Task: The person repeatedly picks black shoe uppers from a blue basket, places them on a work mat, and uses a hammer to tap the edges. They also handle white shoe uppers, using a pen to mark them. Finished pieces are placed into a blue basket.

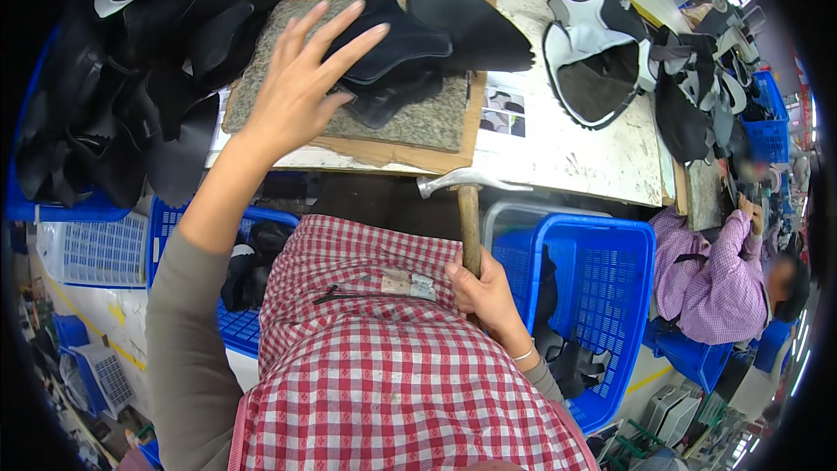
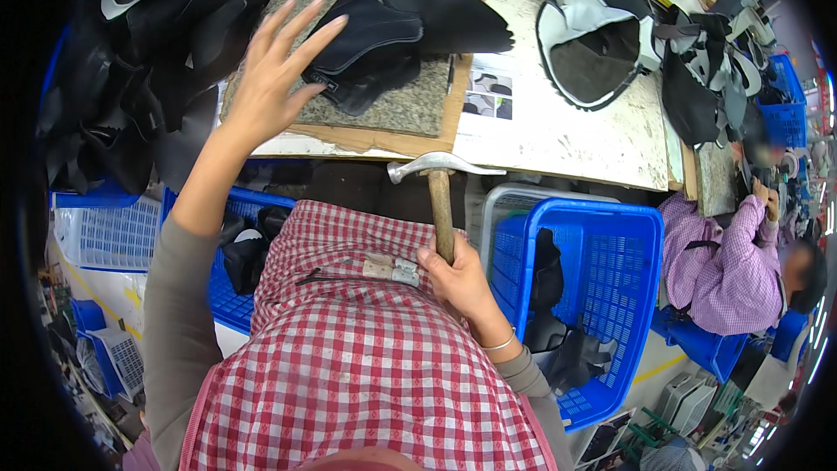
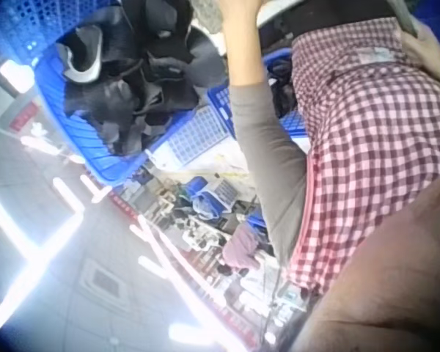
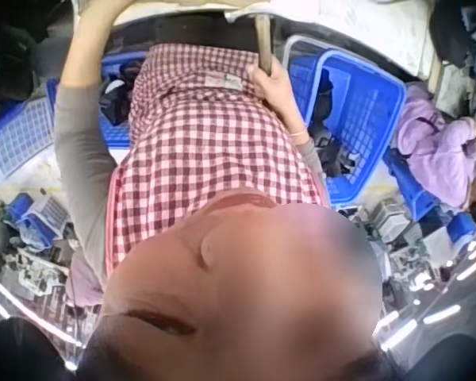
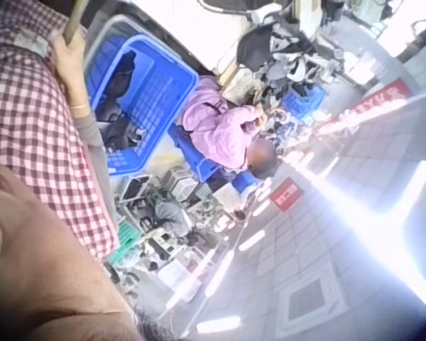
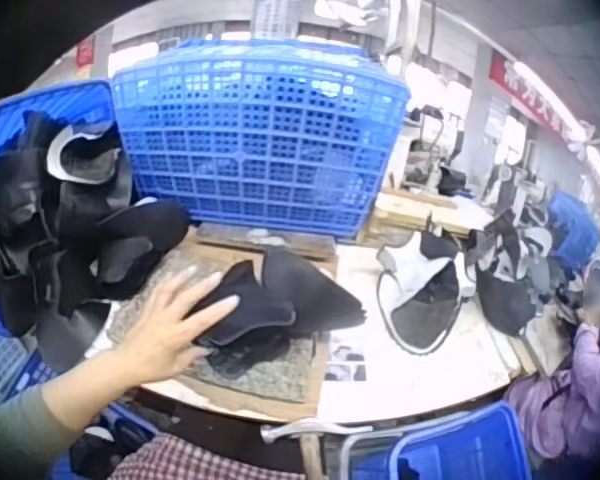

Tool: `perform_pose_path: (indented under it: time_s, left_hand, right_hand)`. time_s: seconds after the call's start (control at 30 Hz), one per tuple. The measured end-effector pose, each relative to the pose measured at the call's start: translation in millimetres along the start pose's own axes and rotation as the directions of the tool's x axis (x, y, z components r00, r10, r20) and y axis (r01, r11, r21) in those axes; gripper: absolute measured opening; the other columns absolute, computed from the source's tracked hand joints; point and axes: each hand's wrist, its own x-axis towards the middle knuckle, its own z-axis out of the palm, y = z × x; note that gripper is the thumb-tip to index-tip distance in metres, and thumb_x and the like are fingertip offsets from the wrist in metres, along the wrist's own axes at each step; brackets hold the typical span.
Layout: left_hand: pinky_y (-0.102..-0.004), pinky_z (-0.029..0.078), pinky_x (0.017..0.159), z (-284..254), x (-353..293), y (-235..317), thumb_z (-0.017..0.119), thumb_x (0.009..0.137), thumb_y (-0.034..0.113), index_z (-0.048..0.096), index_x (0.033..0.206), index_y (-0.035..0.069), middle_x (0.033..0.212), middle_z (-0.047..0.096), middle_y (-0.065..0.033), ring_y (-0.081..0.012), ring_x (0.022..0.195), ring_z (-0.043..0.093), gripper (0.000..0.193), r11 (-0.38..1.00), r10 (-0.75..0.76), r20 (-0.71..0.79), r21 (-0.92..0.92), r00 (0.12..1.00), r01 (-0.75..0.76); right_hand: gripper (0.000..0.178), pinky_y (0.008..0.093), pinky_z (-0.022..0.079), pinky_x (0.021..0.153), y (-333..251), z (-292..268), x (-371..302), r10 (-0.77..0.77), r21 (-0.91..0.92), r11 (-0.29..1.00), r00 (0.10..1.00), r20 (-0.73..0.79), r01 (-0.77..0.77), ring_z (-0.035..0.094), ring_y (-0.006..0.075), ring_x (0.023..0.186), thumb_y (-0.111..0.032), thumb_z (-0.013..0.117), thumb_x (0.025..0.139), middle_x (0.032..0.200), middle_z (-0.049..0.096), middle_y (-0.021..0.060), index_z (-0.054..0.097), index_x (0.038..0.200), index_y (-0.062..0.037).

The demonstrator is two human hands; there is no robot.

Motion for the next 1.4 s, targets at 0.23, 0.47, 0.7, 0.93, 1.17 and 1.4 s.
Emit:
perform_pose_path:
  time_s: [0.23,0.47,0.7,0.93,1.17,1.4]
  left_hand:
    - [-0.0451,0.049,0.112,53.7,78.0,-16.0,0.069,0.094,0.02,0.067,0.137,0.032,0.143,0.063,0.0007,-0.0275,0.135,0.055,0.045,0.951,0.168,0.167,-0.287,0.972,-0.115]
    - [-0.0425,0.053,0.101,63.1,125.3,-15.4,0.065,0.098,0.043,0.073,0.13,0.023,0.127,0.072,-0.0097,-0.0318,0.116,0.068,0.038,0.842,0.222,0.43,-0.537,0.875,0.05]
    - [-0.0414,0.051,0.102,84.6,147.7,-34.7,0.061,0.1,0.054,0.066,0.133,0.005,0.126,0.068,-0.021,-0.0358,0.116,0.065,0.059,0.789,0.174,0.478,-0.591,0.861,0.169]
    - [-0.0392,0.042,0.111,75.0,149.7,-44.0,0.049,0.105,0.052,0.057,0.141,-0.003,0.144,0.059,-0.0249,-0.0338,0.131,0.056,0.066,0.626,0.228,0.439,-0.75,0.869,0.214]
    - [-0.0364,0.038,0.115,61.0,139.2,-41.4,0.05,0.105,0.054,0.054,0.145,-0.002,0.147,0.057,-0.0215,-0.0303,0.134,0.054,0.069,0.594,0.189,0.503,-0.743,0.843,0.31]
    - [-0.0385,0.043,0.11,89.0,118.1,-44.5,0.058,0.101,0.039,0.062,0.136,0.003,0.131,0.065,-0.0229,-0.0354,0.127,0.059,0.05,0.706,0.126,0.163,-0.708,0.979,0.027]
  right_hand:
    - [0.027,0.0225,0.034,0.047,-57.4,-10.1,38.9,-0.386,-0.612,0.764,0.905,-0.177,0.206,0.041,0.0025,0.054,-0.03,0.053,0.11,0.064,0.046,-0.0059,0.058,0.099,-0.005]
    - [0.029,0.0508,0.05,0.051,-106.5,5.6,122.0,-0.539,-0.993,-0.006,0.836,0.1,0.115,0.064,0.0446,0.057,-0.027,0.065,0.102,0.06,0.061,0.0222,0.057,0.096,0.0004]
    - [0.029,0.0497,0.051,0.051,-126.9,3.9,114.5,-0.651,-0.953,0.17,0.755,0.083,0.251,0.065,0.0431,0.058,-0.025,0.064,0.102,0.059,0.061,0.0207,0.056,0.101,0.0031]
    - [0.028,0.0459,0.05,0.047,-140.8,9.1,131.5,-0.553,-0.983,-0.144,0.815,0.175,0.113,0.065,0.038,0.052,-0.025,0.068,0.1,0.056,0.061,0.0165,0.057,0.097,0.0006]
    - [0.026,0.0479,0.051,0.049,-133.8,1.7,136.9,-0.501,-0.972,-0.184,0.837,0.22,0.146,0.066,0.0395,0.055,-0.025,0.067,0.1,0.059,0.062,0.0173,0.056,0.095,-0.0016]
    - [0.031,0.0517,0.051,0.052,-123.8,-31.1,149.1,-0.522,-0.992,0.0,0.846,0.108,0.127,0.065,0.0459,0.059,-0.029,0.061,0.104,0.061,0.063,0.0231,0.056,0.097,0.0002]
